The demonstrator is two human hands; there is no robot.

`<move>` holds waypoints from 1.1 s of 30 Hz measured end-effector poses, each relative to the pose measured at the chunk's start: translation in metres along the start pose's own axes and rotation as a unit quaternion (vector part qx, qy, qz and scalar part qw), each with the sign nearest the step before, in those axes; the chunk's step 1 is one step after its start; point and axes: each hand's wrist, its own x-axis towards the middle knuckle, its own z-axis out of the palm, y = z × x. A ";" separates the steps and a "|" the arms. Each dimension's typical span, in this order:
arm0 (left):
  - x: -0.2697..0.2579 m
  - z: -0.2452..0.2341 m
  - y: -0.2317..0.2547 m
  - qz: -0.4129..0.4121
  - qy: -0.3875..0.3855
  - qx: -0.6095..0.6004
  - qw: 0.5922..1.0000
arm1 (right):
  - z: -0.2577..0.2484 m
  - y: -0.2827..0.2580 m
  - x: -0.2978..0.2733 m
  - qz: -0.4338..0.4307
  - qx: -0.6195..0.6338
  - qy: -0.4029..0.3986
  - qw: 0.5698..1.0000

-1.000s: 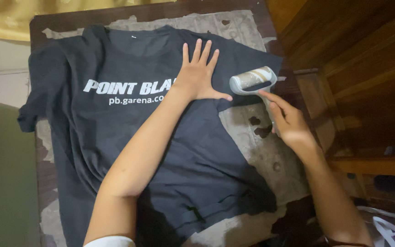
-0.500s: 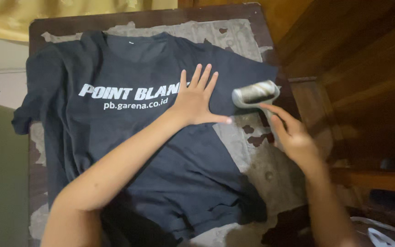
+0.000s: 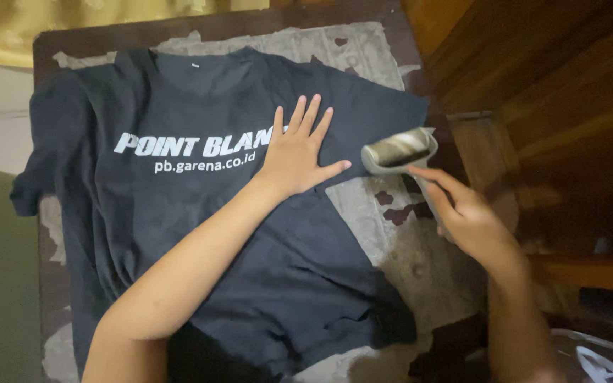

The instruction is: The person uses a lint roller to clean a beige t-shirt with a cartoon graphic, then hangs it on a hanger. Next, they lay out a black t-shirt and roll it with the lint roller to remove lint.

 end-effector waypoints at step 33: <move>-0.001 0.005 0.002 -0.027 -0.014 0.024 0.999 | 0.011 -0.010 0.001 -0.032 -0.043 0.038 0.998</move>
